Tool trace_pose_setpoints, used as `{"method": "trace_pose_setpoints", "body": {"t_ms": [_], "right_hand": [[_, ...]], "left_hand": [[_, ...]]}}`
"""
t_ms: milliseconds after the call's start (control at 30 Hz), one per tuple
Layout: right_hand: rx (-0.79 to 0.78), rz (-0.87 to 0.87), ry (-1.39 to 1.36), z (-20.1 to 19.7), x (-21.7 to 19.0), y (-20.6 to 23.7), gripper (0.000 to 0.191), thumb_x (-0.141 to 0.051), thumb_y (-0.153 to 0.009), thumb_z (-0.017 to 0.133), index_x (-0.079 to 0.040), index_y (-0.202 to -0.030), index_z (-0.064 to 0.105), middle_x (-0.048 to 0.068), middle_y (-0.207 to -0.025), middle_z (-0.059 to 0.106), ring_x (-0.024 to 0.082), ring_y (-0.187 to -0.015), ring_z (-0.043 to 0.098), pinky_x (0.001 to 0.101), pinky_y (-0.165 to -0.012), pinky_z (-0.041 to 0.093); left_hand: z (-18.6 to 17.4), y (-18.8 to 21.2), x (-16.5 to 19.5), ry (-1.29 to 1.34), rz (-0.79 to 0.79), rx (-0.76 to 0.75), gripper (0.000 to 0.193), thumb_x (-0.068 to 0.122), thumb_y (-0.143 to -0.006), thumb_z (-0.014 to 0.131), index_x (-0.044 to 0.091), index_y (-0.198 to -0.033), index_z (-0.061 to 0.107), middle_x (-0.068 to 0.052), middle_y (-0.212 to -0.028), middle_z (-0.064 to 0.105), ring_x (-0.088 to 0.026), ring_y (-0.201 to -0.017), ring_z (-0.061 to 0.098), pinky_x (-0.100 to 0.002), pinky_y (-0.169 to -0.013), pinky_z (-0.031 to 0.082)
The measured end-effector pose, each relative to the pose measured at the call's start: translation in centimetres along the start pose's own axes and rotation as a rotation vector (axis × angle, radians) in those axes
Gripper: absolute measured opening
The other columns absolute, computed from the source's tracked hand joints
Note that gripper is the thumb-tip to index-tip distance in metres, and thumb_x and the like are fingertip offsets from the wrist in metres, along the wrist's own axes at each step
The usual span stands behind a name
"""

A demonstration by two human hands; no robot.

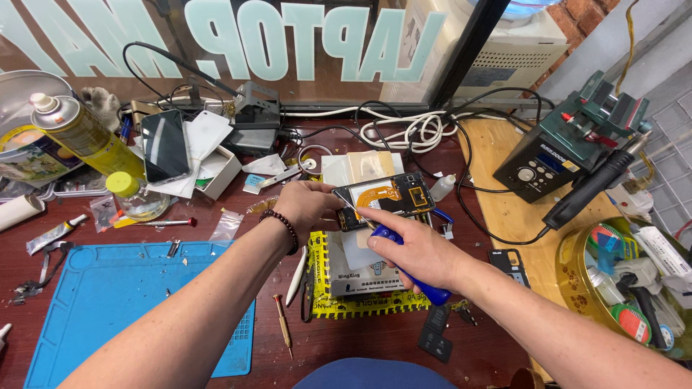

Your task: The person uses a blue-handled screwdriver to pry and adjust a flexible ribbon cable and internal components on a disassembled smartphone. The device is held in the left hand while the right hand manipulates the tool to separate and reposition parts on the motherboard area.

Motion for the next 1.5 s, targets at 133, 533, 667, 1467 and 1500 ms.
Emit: {"method": "trace_pose_setpoints", "body": {"t_ms": [133,533,667,1467,1500], "right_hand": [[0.028,-0.008,0.043,0.0,-0.2,0.2,0.061,-0.03,-0.095,0.054,-0.038,-0.154,0.042,0.0,-0.054,0.053,0.01,-0.039,0.054,0.0281,-0.038,0.048],[0.113,-0.019,0.144,0.5,-0.3,0.5,0.06,-0.032,-0.094,0.057,-0.037,-0.152,0.046,0.003,-0.055,0.059,0.011,-0.04,0.057,0.0294,-0.039,0.052],[0.146,-0.048,0.128,0.7,0.9,0.0,0.06,-0.031,-0.094,0.057,-0.035,-0.152,0.046,0.004,-0.061,0.061,0.012,-0.042,0.057,0.0307,-0.04,0.053],[0.164,-0.035,-0.016,1.5,1.1,0.1,0.059,-0.033,-0.095,0.058,-0.034,-0.153,0.046,0.003,-0.072,0.06,0.011,-0.044,0.058,0.0283,-0.039,0.052],[0.156,-0.026,-0.055,1.5,1.2,0.0,0.059,-0.033,-0.095,0.057,-0.033,-0.153,0.046,0.003,-0.072,0.058,0.011,-0.043,0.058,0.0291,-0.038,0.051]], "left_hand": [[0.0,-0.3,0.1,0.01,-0.01,-0.008,0.033,-0.006,-0.082,0.071,-0.005,-0.115,0.065,-0.016,-0.097,0.074,-0.026,-0.076,0.075,-0.041,-0.065,0.066],[0.1,-0.1,0.4,-0.002,-0.035,-0.011,0.031,-0.006,-0.084,0.069,-0.003,-0.115,0.068,-0.015,-0.098,0.075,-0.025,-0.078,0.075,-0.039,-0.067,0.067],[0.2,-0.6,0.3,0.022,-0.026,-0.033,0.03,-0.006,-0.084,0.07,-0.004,-0.114,0.067,-0.016,-0.098,0.074,-0.026,-0.078,0.075,-0.04,-0.067,0.066],[0.5,-0.9,0.2,0.047,-0.025,-0.029,0.035,-0.009,-0.083,0.07,-0.004,-0.116,0.063,-0.016,-0.097,0.072,-0.027,-0.077,0.074,-0.042,-0.067,0.067],[0.5,-0.9,0.1,0.043,-0.026,-0.026,0.034,-0.009,-0.083,0.07,-0.004,-0.116,0.063,-0.016,-0.097,0.072,-0.027,-0.078,0.075,-0.042,-0.067,0.067]]}}
Point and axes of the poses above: each hand's wrist, its own y-axis away from the middle knuckle, its own z-axis out of the palm, x = y × z, the point moved 5 cm from there along -y, towards the middle knuckle
